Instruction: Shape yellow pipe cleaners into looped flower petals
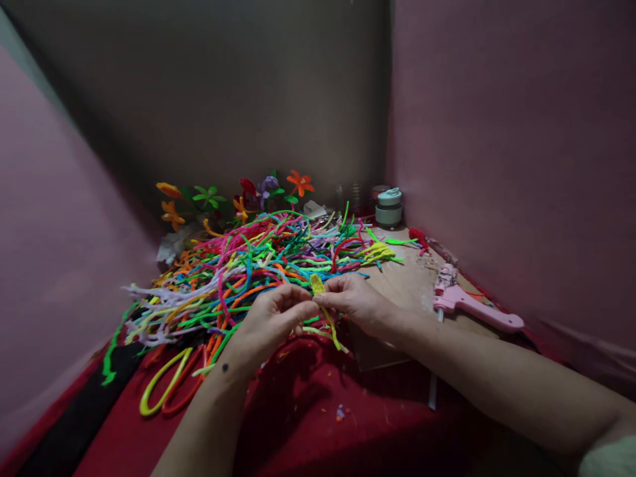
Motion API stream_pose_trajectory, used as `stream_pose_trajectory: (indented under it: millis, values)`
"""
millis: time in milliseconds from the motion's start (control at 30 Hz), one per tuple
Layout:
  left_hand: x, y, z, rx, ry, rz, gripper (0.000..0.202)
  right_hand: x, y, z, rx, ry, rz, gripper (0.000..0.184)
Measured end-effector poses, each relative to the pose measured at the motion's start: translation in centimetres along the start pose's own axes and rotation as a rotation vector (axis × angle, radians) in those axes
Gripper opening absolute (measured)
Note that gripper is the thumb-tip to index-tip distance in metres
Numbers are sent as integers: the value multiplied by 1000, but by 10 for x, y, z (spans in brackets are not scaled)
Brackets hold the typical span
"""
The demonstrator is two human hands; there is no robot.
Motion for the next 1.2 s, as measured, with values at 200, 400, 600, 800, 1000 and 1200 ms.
stream_pose_trajectory:
  millis: [200,400,600,800,1000,1200]
  values:
    - [1,-1,-2,-102,3,15,26,-2,-2,2,14,19,-5,24]
    - [-1,-3,-2,-70,48,14,26,4,3,-3,-123,74,-17,15]
    - [0,-4,-2,-22,60,47,26,7,4,-8,-124,65,8,7]
    - [-1,-4,-1,-25,27,107,24,0,0,-2,-26,55,-26,4]
    - [10,12,9,-479,363,412,20,-4,-5,2,-39,-62,48,9]
    - [11,17,12,-468,428,332,16,-2,-4,3,-228,-31,70,10]
Point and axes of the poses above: each hand's wrist, its own x-axis away from the middle knuckle, its own y-axis out of the palm, z = x × y, the point moved 5 cm from there along -x, towards the middle knuckle, and after that the axes turned 10 degrees about -x, right-handed, at the moved point
